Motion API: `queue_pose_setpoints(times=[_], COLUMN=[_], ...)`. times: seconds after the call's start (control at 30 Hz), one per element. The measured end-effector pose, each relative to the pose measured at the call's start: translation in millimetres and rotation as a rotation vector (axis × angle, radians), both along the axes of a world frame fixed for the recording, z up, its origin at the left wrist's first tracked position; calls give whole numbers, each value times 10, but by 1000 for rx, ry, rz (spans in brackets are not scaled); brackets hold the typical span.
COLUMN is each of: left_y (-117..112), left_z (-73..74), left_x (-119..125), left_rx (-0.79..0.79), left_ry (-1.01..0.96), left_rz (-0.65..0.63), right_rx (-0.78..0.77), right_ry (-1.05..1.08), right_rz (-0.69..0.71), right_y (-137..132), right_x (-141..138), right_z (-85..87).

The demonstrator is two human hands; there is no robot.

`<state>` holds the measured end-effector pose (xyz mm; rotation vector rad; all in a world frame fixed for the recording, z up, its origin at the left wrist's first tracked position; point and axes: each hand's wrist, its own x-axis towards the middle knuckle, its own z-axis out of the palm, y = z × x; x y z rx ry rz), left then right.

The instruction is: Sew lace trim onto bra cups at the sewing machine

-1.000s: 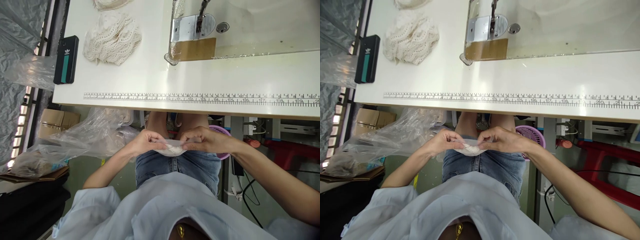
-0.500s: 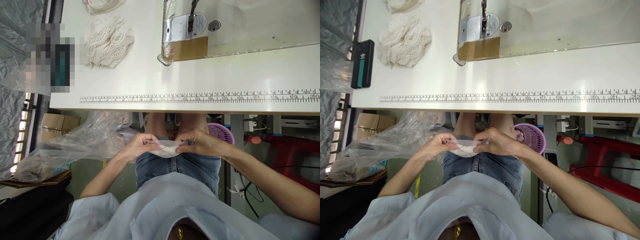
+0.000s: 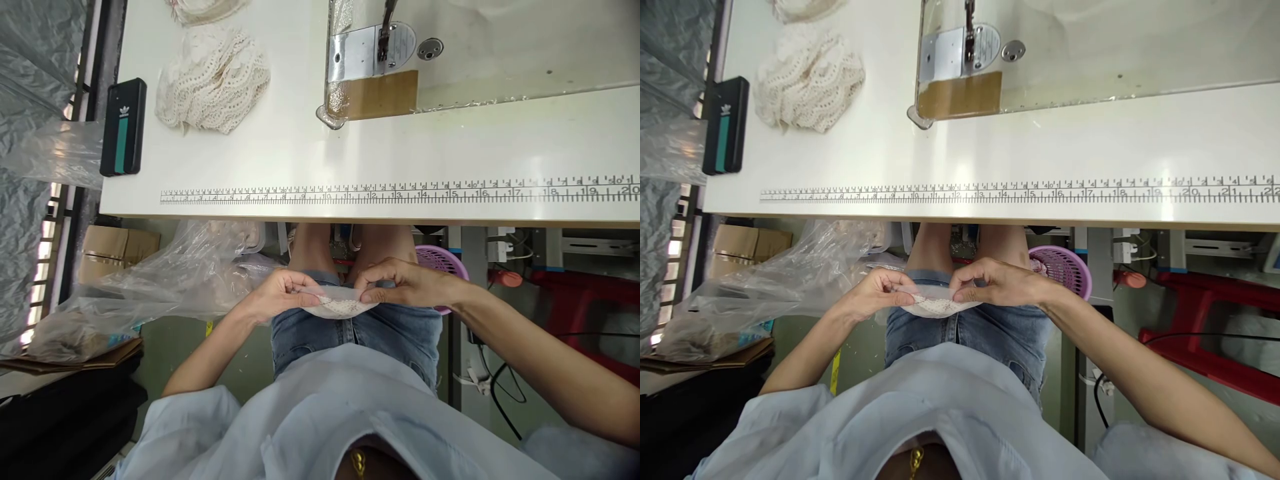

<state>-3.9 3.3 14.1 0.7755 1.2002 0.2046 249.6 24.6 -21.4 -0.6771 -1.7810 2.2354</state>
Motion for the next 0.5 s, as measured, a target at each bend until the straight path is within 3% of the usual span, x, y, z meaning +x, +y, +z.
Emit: queue_pose_setpoints(times=[0.5], left_y=[-67], left_z=[-17], left_x=[-23], left_rx=[5], left_ry=[-13], left_rz=[104], right_rx=[41], right_ry=[9], right_rz=[-2], right_y=[7], right_x=[-36], right_z=[-26])
